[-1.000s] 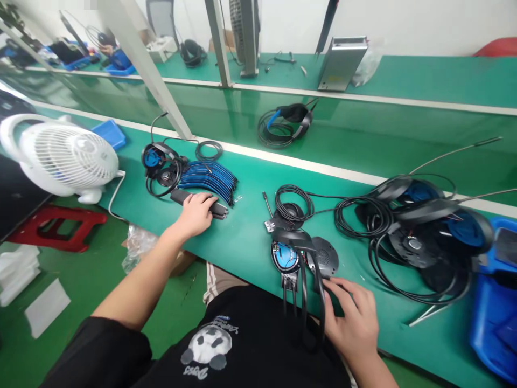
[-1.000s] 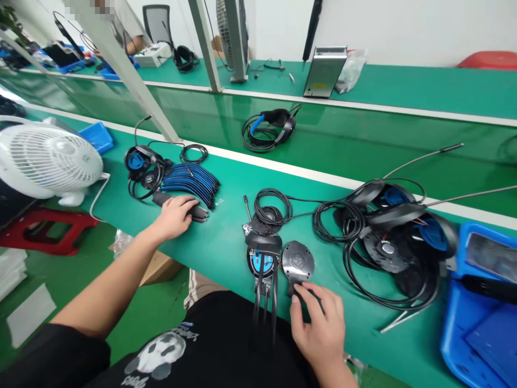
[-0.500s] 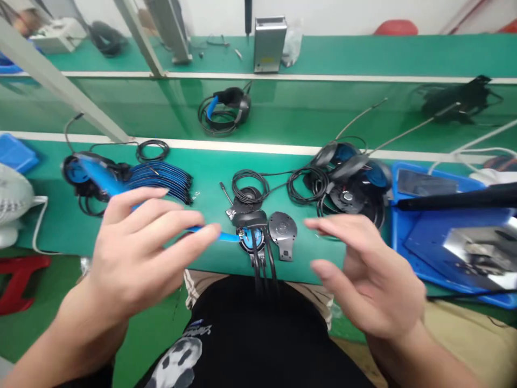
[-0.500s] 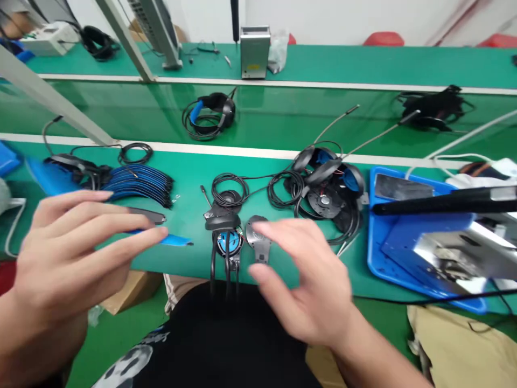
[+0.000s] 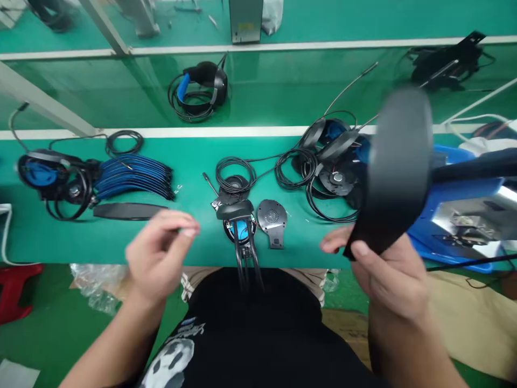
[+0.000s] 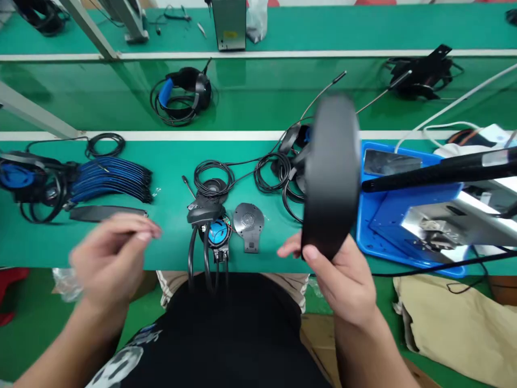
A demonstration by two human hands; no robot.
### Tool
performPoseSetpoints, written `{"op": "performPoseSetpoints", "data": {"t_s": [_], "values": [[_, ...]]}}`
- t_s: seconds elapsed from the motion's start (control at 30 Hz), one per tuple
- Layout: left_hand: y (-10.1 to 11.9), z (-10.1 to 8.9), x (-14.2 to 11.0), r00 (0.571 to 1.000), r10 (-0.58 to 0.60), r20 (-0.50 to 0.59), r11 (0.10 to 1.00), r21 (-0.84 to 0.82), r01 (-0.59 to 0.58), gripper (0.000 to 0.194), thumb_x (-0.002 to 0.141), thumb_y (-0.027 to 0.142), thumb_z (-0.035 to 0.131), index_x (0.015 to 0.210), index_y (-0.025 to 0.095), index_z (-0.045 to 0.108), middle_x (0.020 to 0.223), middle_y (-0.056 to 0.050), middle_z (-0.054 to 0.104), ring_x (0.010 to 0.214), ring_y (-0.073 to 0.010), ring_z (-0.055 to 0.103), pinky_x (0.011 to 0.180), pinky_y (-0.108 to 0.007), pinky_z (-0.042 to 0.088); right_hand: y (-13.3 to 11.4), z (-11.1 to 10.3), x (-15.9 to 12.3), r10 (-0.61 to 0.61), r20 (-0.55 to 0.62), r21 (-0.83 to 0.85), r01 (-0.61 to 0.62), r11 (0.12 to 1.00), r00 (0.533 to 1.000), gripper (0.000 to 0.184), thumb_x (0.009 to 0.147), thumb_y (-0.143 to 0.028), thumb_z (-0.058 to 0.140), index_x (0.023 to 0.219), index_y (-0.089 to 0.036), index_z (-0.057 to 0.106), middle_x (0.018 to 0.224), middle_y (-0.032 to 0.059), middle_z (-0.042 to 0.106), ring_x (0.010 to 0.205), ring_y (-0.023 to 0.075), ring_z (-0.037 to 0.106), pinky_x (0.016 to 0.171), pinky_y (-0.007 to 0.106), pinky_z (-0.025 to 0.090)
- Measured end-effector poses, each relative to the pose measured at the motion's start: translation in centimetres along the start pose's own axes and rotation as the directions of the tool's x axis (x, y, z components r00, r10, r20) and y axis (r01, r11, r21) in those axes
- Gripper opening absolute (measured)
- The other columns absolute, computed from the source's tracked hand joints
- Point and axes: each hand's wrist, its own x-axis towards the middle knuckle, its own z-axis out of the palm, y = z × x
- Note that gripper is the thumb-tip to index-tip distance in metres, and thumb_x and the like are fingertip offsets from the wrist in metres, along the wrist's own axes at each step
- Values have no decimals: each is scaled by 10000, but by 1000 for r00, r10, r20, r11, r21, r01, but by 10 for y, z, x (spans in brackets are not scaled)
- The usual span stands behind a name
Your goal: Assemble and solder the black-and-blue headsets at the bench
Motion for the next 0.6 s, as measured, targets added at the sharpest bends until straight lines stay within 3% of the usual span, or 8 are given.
{"op": "performPoseSetpoints", "data": {"t_s": [0.07, 0.13, 0.2, 0.27, 0.37, 0.5, 0.6], "values": [[0, 18, -14, 971, 40, 234, 996, -85, -21, 191, 920, 41, 574, 914, 207, 667, 866, -12, 723, 790, -142, 706, 708, -286, 585, 30, -5, -24, 157, 10, 152, -157, 976, 988, 111, 939, -313, 707, 996, -226, 746, 1011, 92, 810, 1057, 308, 755, 960, 483, 592], [2, 34, -19, 898, 120, 422, 990, -118, -77, 261, 906, -2, 518, 976, 198, 669, 947, -41, 759, 887, -166, 733, 796, -320, 603, 54, 2, -43, 339, 19, 221, -335, 916, 941, 124, 865, -309, 789, 944, -232, 731, 1056, 91, 812, 1094, 314, 747, 997, 489, 577], [2, 45, -16, 818, 217, 532, 976, -98, -195, 325, 879, -9, 493, 1060, 195, 671, 1067, -72, 776, 1034, -215, 736, 940, -417, 595, 69, 15, -55, 501, 47, 202, -499, 843, 864, 161, 846, -335, 802, 928, -212, 737, 1013, 99, 814, 984, 288, 765, 931, 454, 600], [-3, 51, -11, 736, 298, 608, 942, -63, -330, 376, 858, 1, 487, 1121, 196, 672, 1158, -93, 769, 1144, -263, 713, 1038, -511, 554, 75, 29, -60, 580, 76, 169, -584, 794, 811, 205, 864, -373, 771, 933, -182, 743, 876, 94, 799, 805, 244, 754, 808, 411, 617], [-14, 53, -10, 668, 343, 660, 897, -18, -443, 401, 850, 17, 487, 1161, 195, 667, 1216, -110, 753, 1209, -295, 686, 1075, -569, 529, 76, 40, -57, 588, 61, 159, -589, 792, 807, 226, 864, -384, 754, 930, -170, 726, 743, 55, 751, 670, 199, 706, 694, 364, 603], [-24, 62, -22, 680, 373, 631, 872, 12, -489, 318, 890, 51, 528, 1124, 201, 683, 1198, -99, 756, 1132, -266, 712, 1032, -522, 571, 76, 35, -49, 552, -47, 171, -538, 825, 832, 223, 817, -373, 804, 920, -182, 755, 871, 65, 783, 783, 200, 722, 753, 345, 601], [-19, 85, -25, 629, 426, 650, 846, -41, -531, 301, 916, 83, 557, 1169, 178, 691, 1264, -121, 733, 1227, -265, 677, 1074, -472, 571, 75, 30, -45, 487, -151, 204, -455, 867, 860, 247, 792, -397, 840, 936, -202, 798, 970, 70, 798, 890, 220, 722, 820, 353, 597]]}}
